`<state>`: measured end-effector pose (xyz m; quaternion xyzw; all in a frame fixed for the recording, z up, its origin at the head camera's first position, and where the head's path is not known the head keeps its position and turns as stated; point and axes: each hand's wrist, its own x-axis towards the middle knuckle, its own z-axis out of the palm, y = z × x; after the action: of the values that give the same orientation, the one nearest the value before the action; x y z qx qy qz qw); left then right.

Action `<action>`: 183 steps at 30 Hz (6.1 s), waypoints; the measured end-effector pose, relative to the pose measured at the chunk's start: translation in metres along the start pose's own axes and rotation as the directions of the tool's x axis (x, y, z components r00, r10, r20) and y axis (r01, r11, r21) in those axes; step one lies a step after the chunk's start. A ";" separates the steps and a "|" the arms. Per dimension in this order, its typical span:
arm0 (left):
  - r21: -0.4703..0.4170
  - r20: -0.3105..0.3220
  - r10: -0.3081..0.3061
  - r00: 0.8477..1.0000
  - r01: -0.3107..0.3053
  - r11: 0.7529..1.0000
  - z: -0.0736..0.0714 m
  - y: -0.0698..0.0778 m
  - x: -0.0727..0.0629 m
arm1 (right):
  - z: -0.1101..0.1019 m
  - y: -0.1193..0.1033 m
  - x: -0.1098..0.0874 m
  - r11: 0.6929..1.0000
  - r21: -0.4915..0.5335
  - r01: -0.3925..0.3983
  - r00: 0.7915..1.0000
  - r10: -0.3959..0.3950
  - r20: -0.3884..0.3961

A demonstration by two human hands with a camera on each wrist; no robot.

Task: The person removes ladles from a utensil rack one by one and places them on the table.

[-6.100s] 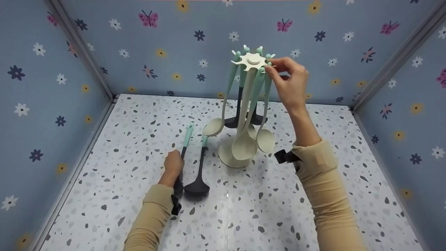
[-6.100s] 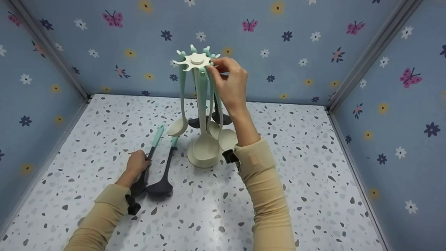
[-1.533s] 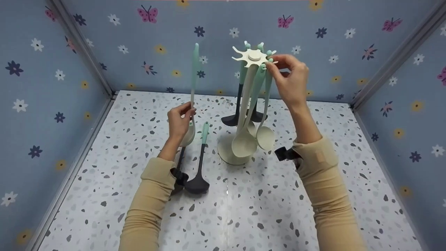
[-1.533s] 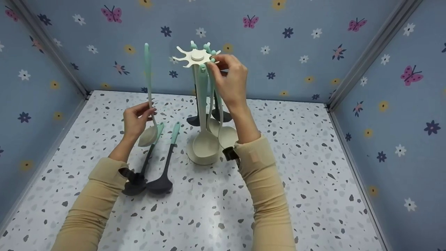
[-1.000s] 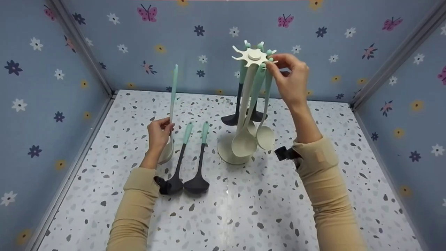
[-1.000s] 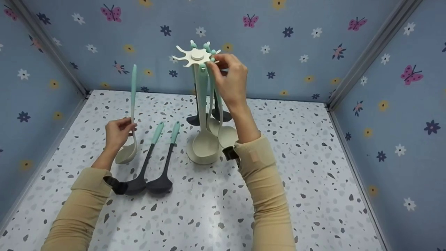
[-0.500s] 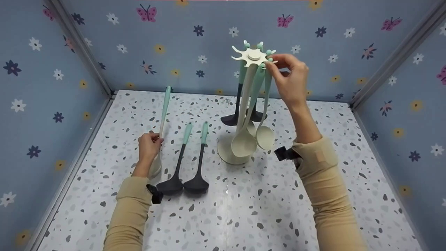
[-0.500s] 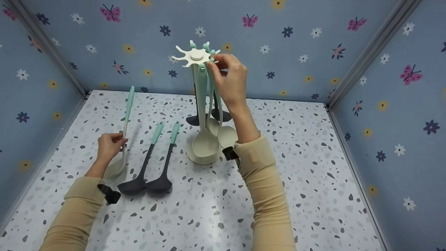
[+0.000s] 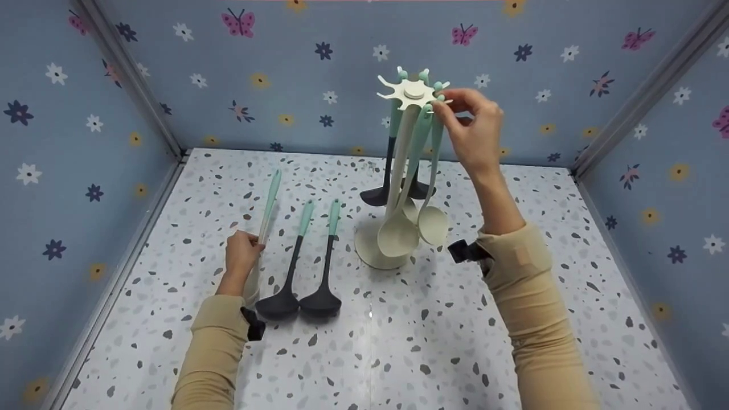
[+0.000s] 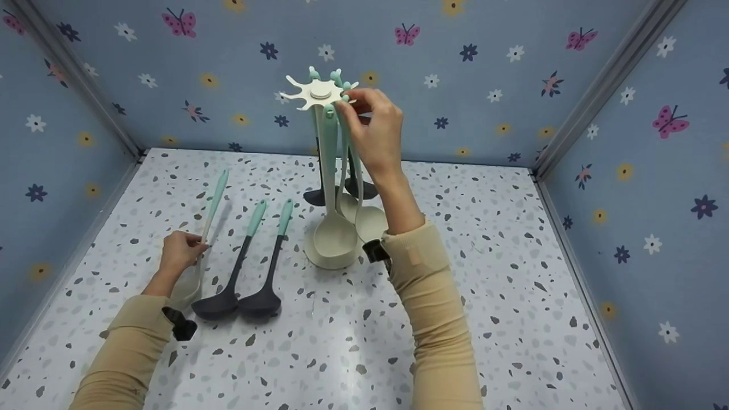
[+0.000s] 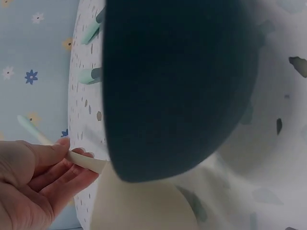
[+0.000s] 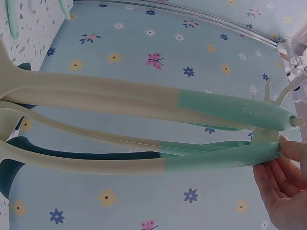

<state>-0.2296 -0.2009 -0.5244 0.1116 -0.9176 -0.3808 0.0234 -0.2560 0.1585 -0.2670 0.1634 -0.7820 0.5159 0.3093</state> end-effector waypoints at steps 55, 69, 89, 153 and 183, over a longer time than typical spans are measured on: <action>0.201 -0.030 -0.075 0.997 0.080 0.976 0.021 0.009 -0.014 | -0.002 -0.036 -0.009 0.998 -0.054 -0.011 1.000 0.011 0.002; 0.022 -0.178 0.120 0.977 -0.118 0.993 0.034 0.060 -0.040 | -0.001 -0.034 -0.009 0.998 -0.040 0.041 0.999 -0.041 -0.013; -0.269 -0.385 0.412 0.826 -0.528 0.805 0.071 0.145 -0.074 | -0.001 -0.035 -0.008 0.999 -0.038 -0.012 1.000 0.011 -0.011; -0.306 -0.615 0.517 0.595 -0.784 0.540 0.121 0.220 -0.060 | 0.000 -0.001 -0.001 1.000 0.003 0.009 1.000 -0.009 -0.011; -0.319 -0.614 0.525 0.590 -0.793 0.519 0.087 0.203 -0.076 | 0.001 0.001 -0.001 1.000 0.020 0.009 1.000 -0.009 -0.007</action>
<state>-0.2045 0.0155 -0.4397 -0.1859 -0.6980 -0.5566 0.4103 -0.2562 0.1581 -0.2682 0.1682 -0.7748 0.5230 0.3128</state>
